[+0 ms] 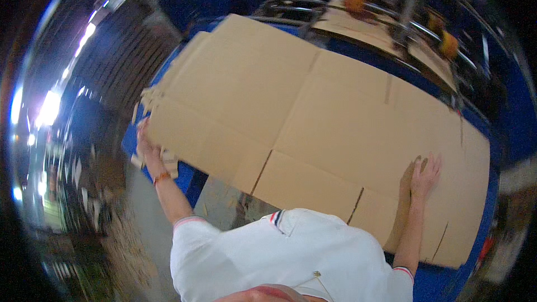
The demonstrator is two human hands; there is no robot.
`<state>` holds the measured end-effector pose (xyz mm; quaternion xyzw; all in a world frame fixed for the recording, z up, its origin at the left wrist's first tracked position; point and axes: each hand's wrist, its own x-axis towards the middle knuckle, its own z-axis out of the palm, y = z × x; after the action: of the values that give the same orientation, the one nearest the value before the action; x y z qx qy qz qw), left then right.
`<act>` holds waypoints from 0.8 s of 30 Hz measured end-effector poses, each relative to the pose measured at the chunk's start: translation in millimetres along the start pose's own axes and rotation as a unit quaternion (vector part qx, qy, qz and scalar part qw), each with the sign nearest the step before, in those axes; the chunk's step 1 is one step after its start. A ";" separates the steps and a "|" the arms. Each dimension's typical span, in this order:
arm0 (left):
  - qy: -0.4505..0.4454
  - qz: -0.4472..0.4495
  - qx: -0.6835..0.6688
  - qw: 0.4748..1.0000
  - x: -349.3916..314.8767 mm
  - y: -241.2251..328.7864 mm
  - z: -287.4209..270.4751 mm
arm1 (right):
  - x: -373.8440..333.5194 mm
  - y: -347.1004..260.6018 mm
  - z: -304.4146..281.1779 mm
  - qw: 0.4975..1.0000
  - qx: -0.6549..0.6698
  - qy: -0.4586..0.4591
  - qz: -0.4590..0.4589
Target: The person repeatedly picks up flat cardboard sheets, folds them along pre-scored lines into box shapes, and stacks them on a blue conveyor surface. The process is continuous and repetitive throughout the clip.
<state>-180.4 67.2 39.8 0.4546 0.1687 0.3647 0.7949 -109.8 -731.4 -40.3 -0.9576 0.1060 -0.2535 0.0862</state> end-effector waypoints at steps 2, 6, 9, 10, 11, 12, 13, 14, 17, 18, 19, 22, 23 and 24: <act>-0.028 0.001 -0.144 0.989 -30.4 -0.6 -0.6 | -32.6 16.4 -23.4 0.998 -0.010 -0.005 0.065; -0.001 0.058 -0.022 0.998 -150.8 -45.6 59.1 | -109.8 88.1 -69.2 0.945 -0.194 -0.011 0.263; -0.154 0.137 0.210 0.956 -173.9 -23.5 93.1 | -178.4 180.1 -88.5 0.874 -0.173 0.116 0.439; -0.202 0.168 0.252 0.931 -170.6 -15.4 101.0 | -199.7 207.5 -93.2 0.844 -0.137 0.180 0.486; -0.176 0.136 0.292 0.930 -164.0 -0.9 116.9 | -209.8 224.6 -101.5 0.787 0.081 0.269 0.549; -0.147 0.104 0.332 0.926 -152.8 9.7 135.0 | -217.9 239.1 -110.7 0.683 0.294 0.344 0.573; -0.142 0.096 0.321 0.931 -138.8 12.5 149.2 | -222.7 250.7 -117.4 0.538 0.491 0.398 0.558; -0.140 0.088 0.307 0.937 -124.0 11.7 162.7 | -234.2 261.0 -120.3 0.461 0.579 0.431 0.517; -0.222 0.095 0.371 0.897 -81.9 1.9 177.1 | -252.2 291.5 -116.2 0.443 0.585 0.418 0.535; -0.223 0.109 0.381 0.891 -79.3 -5.5 175.4 | -257.4 288.4 -113.9 0.455 0.589 0.416 0.522; -0.222 0.129 0.391 0.884 -78.4 -12.8 172.5 | -255.4 263.8 -104.8 0.491 0.594 0.422 0.478; -0.205 0.144 0.347 0.904 -88.9 -32.3 170.8 | -240.4 207.1 -117.7 0.531 0.611 0.432 0.398; -0.194 0.143 0.322 0.916 -95.5 -37.5 172.8 | -230.2 193.1 -123.8 0.532 0.620 0.432 0.382; -0.205 0.143 0.328 0.911 -100.6 -39.9 179.1 | -218.4 181.3 -129.1 0.546 0.577 0.435 0.423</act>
<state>-124.0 -126.8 94.6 0.7741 0.0453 0.2972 0.5572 -389.1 -866.4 -71.4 -0.3178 0.3540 -0.5802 0.6611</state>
